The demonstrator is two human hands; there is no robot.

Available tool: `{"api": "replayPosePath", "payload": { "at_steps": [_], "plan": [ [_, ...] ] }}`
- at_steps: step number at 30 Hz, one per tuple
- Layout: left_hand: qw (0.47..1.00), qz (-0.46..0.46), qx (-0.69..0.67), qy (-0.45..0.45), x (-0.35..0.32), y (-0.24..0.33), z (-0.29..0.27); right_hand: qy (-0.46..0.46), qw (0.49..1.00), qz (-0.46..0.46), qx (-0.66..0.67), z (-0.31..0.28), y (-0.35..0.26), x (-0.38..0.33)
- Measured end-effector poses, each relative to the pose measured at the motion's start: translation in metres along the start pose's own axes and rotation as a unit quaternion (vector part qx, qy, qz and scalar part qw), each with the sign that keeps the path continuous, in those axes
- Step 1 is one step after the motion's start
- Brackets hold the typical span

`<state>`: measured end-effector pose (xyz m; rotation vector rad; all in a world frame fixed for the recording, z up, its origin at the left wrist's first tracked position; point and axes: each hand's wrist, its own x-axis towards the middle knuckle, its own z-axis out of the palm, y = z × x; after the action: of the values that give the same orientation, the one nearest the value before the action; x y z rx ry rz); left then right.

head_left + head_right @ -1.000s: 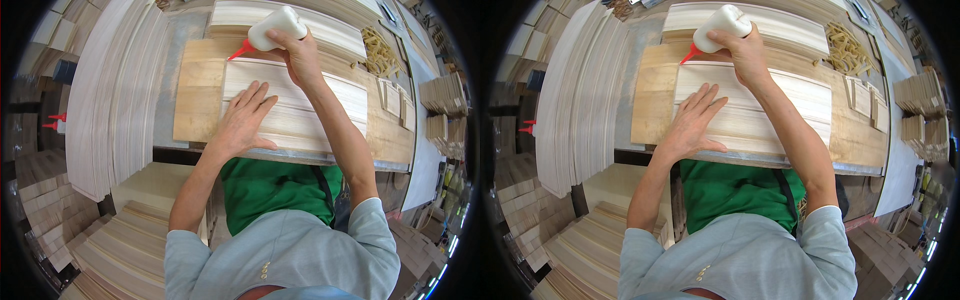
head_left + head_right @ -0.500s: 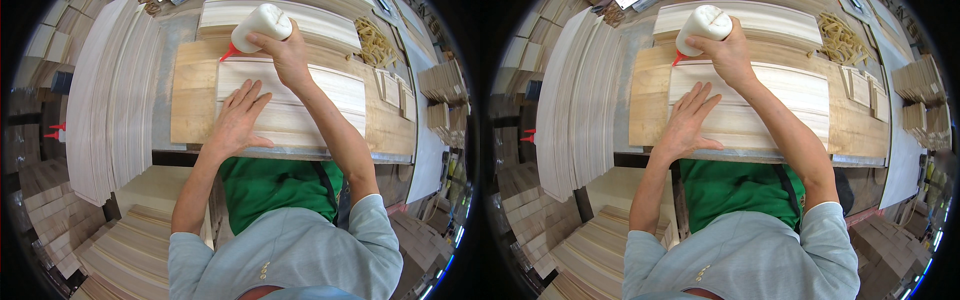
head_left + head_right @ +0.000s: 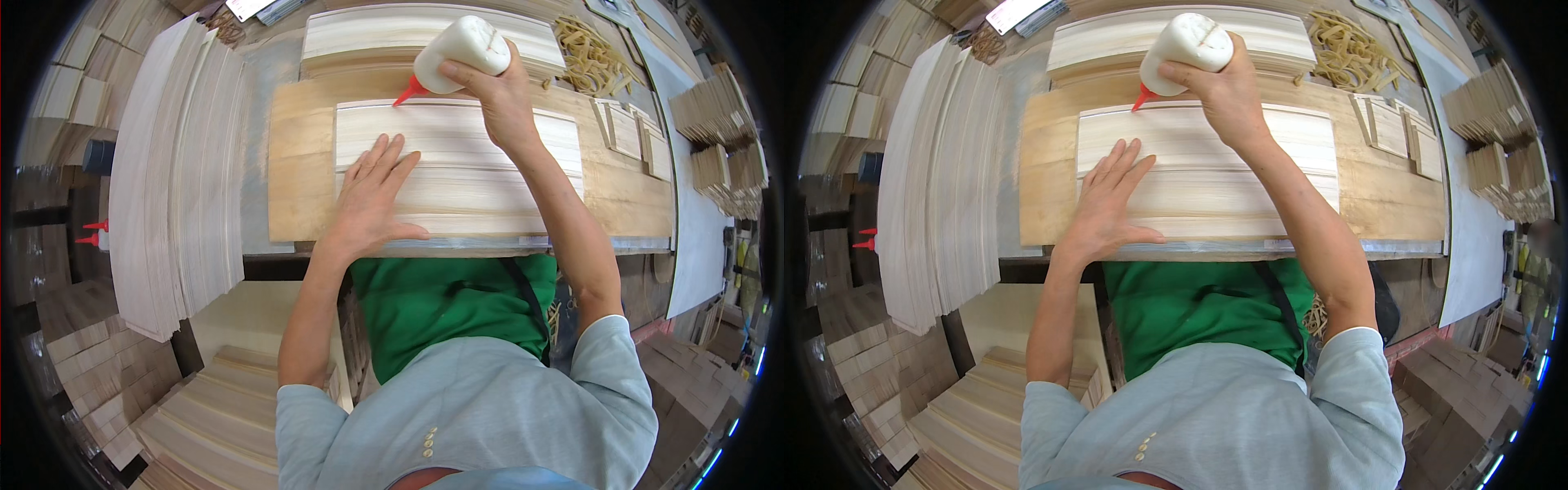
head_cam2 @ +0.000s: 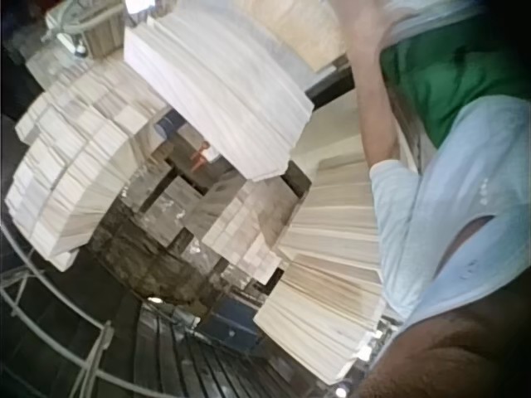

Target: Applying glue to wooden components and assembling them into rectangular boxes.

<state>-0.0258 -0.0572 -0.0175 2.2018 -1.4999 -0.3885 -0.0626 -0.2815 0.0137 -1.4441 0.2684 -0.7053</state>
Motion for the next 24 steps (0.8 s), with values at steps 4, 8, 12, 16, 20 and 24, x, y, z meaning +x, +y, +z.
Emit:
{"api": "replayPosePath", "payload": {
  "at_steps": [4, 8, 12, 16, 20, 24],
  "plan": [
    [1.0, 0.003, -0.006, -0.001, 0.0, 0.003, -0.001, 0.031, 0.999, -0.003, -0.028, -0.038, -0.01, -0.008],
    [1.0, -0.021, 0.001, -0.018, 0.003, 0.008, -0.002, 0.063, 0.993, -0.016, -0.094, -0.082, -0.02, -0.016],
    [0.999, -0.024, 0.016, -0.017, 0.003, 0.009, -0.003, 0.085, 0.991, -0.013, -0.106, -0.127, -0.034, -0.024],
    [1.0, -0.01, 0.019, -0.017, 0.004, 0.01, -0.005, 0.095, 0.989, -0.015, -0.113, -0.164, -0.049, -0.029],
    [0.999, -0.02, 0.018, -0.017, 0.007, 0.018, -0.008, 0.112, 0.979, -0.023, -0.169, -0.196, -0.06, -0.032],
    [0.999, -0.02, 0.021, -0.021, 0.007, 0.02, -0.01, 0.109, 0.976, -0.029, -0.188, -0.21, -0.067, -0.034]
  ]
}}
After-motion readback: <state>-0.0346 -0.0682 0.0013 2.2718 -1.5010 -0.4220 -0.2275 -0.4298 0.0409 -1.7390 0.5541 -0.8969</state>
